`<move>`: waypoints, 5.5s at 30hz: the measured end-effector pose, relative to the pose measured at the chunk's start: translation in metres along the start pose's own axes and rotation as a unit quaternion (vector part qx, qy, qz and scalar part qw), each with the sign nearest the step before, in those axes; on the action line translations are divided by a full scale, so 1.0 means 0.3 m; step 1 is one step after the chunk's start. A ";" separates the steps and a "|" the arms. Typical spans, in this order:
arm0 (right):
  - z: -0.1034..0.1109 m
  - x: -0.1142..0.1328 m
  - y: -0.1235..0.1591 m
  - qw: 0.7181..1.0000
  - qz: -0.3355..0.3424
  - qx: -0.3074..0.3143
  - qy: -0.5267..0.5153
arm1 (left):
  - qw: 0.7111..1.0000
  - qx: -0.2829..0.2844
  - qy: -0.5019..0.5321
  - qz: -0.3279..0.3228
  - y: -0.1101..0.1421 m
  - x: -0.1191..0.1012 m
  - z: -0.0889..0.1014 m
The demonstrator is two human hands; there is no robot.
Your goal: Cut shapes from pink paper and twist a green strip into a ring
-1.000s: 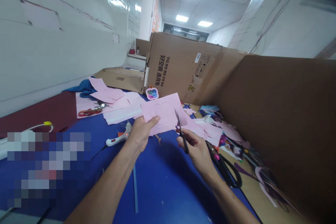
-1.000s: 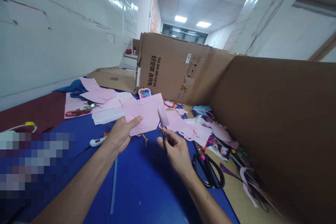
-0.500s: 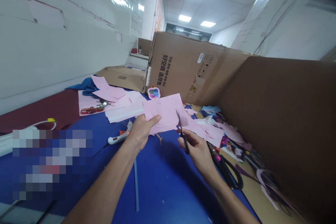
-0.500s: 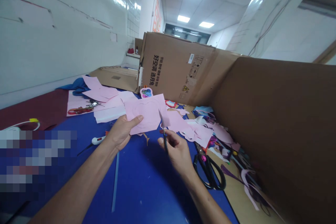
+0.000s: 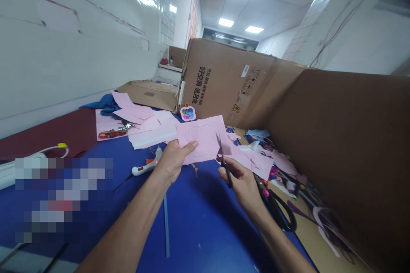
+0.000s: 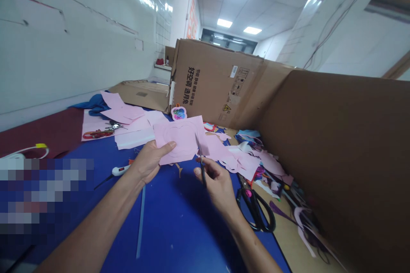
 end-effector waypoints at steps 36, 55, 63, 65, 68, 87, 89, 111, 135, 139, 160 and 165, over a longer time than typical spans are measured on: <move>0.013 0.022 -0.002 0.999 -0.013 0.015 0.033 | 0.999 0.026 0.005 0.023 -0.009 -0.017 0.039; 0.013 0.025 -0.003 0.999 -0.017 0.017 0.034 | 0.999 0.028 -0.007 0.015 -0.011 -0.008 0.034; 0.019 0.019 -0.006 0.999 -0.015 0.020 0.027 | 0.999 0.029 -0.007 0.016 -0.013 -0.003 0.036; 0.020 0.019 -0.005 0.999 -0.014 0.020 0.030 | 0.999 0.029 -0.006 0.017 -0.013 -0.005 0.036; 0.020 0.020 -0.004 0.999 -0.016 0.019 0.032 | 0.999 0.030 -0.006 0.019 -0.012 -0.007 0.034; 0.024 0.015 -0.005 0.999 -0.019 0.014 0.026 | 0.999 0.028 -0.018 0.018 -0.010 -0.008 0.034; 0.025 0.015 -0.005 0.999 -0.020 0.015 0.024 | 0.999 0.028 -0.019 0.021 -0.009 -0.010 0.034; 0.023 0.019 -0.006 0.999 -0.021 0.023 0.027 | 0.999 0.025 -0.009 0.019 -0.014 0.001 0.037; 0.031 0.012 -0.014 1.000 -0.013 0.016 0.022 | 0.998 0.020 0.040 0.045 -0.006 0.004 0.014; 0.034 0.005 -0.014 1.000 -0.014 0.018 0.019 | 0.998 0.023 0.037 0.042 -0.006 0.004 0.015; 0.026 0.018 -0.018 1.000 -0.013 0.018 0.016 | 0.997 0.000 0.054 0.049 0.002 0.010 -0.013; 0.024 0.026 -0.018 1.000 -0.014 0.023 0.008 | 0.998 0.004 0.047 0.048 0.006 0.018 -0.020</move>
Point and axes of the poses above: each hand's wrist, its own y-axis away from the middle knuckle, its own z-axis out of the back of the hand, x = y × z, the point moved 2 cm from there along -y, towards the middle knuckle, and after that the axes turned 14 degrees about -y, right-handed, at the moved point
